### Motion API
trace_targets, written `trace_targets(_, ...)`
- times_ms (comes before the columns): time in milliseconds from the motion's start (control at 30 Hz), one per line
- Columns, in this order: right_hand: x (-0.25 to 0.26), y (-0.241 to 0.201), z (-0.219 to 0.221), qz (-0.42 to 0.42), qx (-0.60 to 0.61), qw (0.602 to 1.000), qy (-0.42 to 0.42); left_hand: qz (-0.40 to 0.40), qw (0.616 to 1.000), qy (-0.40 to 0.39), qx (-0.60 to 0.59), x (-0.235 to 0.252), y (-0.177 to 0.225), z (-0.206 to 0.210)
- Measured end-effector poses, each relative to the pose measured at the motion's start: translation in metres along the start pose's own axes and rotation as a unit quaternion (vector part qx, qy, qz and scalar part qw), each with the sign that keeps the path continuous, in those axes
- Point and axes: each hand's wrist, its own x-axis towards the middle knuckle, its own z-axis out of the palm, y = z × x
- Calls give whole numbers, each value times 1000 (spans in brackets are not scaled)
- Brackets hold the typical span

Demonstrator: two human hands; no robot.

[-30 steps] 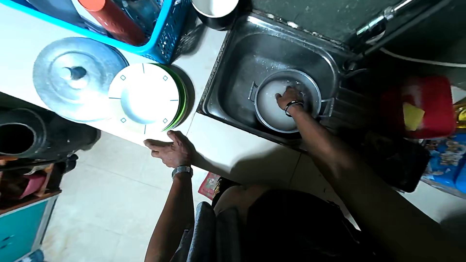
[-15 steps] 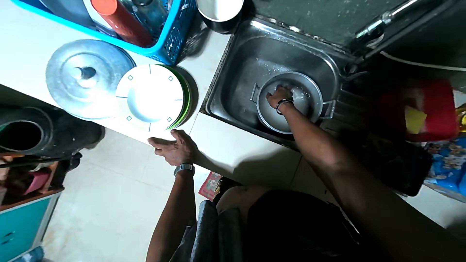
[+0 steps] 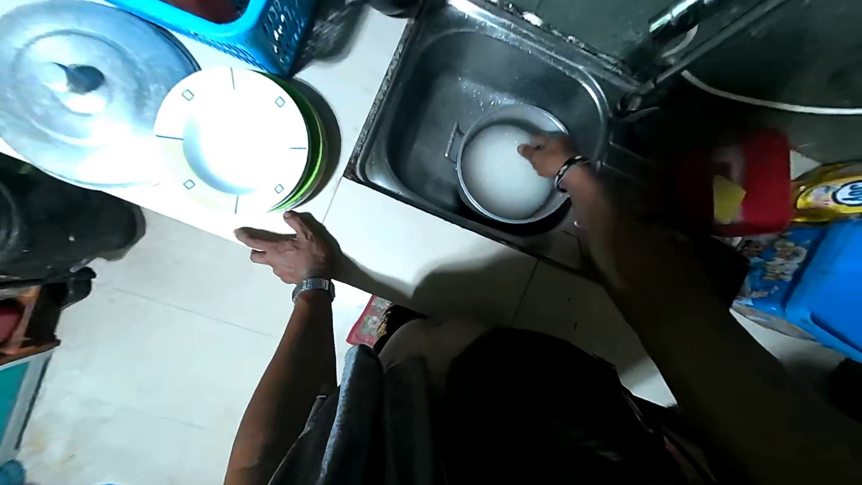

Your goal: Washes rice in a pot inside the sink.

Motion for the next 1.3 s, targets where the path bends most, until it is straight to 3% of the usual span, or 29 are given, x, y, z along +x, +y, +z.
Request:
trace_targets(100,-18,-14,-26,59,168,983,-46,0,1000,12,8,2,3,1)
trace_targets(200,-24,-26,-37,93,233,964,-83,0,1000,10,4,2,3,0)
trace_targets(633,-8,-42,-7,122,128,973,-148,-7,1000,9,8,3,2,-1)
trace_targets(1300,7,-34,12,133,112,973,-152,-6,1000,12,22,7,0,4)
